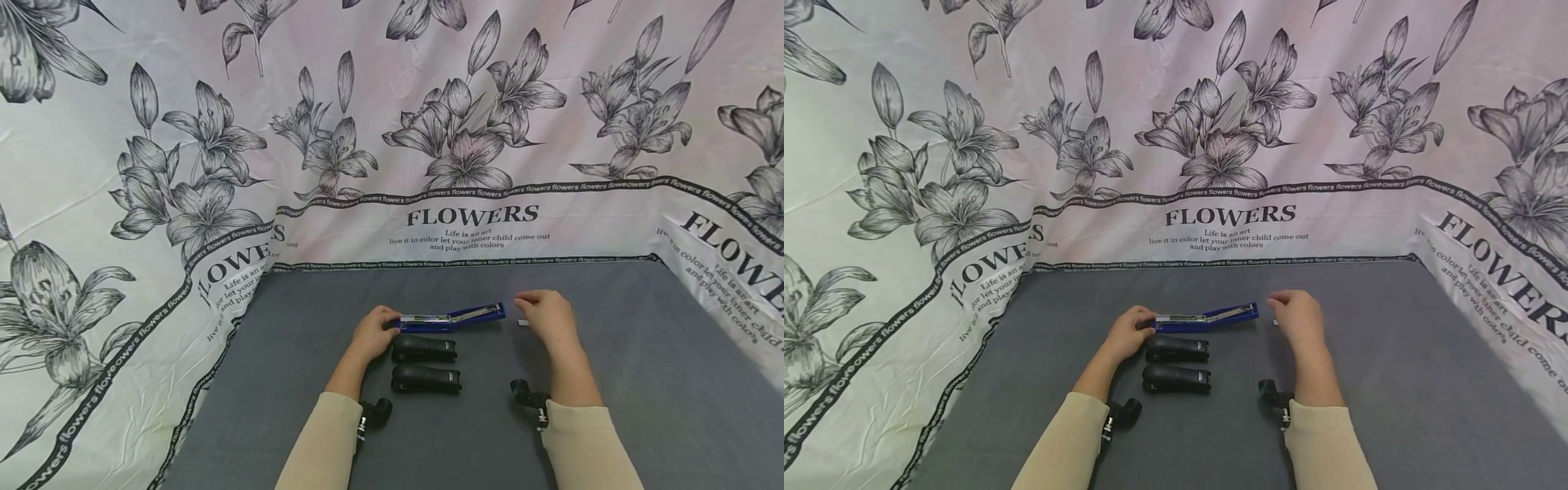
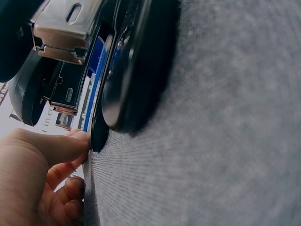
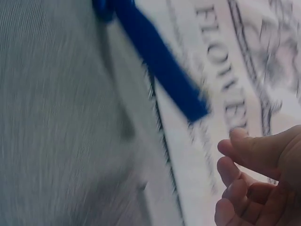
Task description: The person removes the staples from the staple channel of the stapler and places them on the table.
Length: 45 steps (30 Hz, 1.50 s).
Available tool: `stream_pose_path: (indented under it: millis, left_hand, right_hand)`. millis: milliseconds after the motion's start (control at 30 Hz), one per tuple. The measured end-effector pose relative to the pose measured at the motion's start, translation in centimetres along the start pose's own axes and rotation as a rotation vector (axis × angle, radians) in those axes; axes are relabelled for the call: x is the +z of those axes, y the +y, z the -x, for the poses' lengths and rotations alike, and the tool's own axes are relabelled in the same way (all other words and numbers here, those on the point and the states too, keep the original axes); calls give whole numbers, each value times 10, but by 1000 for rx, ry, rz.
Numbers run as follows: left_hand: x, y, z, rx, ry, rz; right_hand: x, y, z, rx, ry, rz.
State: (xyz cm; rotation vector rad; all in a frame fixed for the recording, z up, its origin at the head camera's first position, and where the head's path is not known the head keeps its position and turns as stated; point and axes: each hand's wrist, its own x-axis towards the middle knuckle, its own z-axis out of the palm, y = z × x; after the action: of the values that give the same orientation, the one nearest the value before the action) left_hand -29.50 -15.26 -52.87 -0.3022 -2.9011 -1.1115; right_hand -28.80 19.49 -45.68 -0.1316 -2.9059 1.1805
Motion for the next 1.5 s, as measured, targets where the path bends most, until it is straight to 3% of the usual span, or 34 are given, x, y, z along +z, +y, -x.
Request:
stream_pose_path:
  millis: [333,600,933,1200,1500]
  left_hand:
    - [0,1,0,-13,-9,3]
    - [-2,1,0,-12,-10,2]
    - [-2,4,-1,-27,-16,-5]
    - [-4,3,-3,-32,-30,-10]
    - [-6,4,-2,-41,-38,-6]
  right_hand:
    - [17,-53,12,-211,22,22]
    - [36,-77,12,-324,-46,24]
    - [65,-95,6,-465,-160,82]
    - [87,-103,4,-495,-343,157]
    - [108,-97,-3,-530,-440,229]
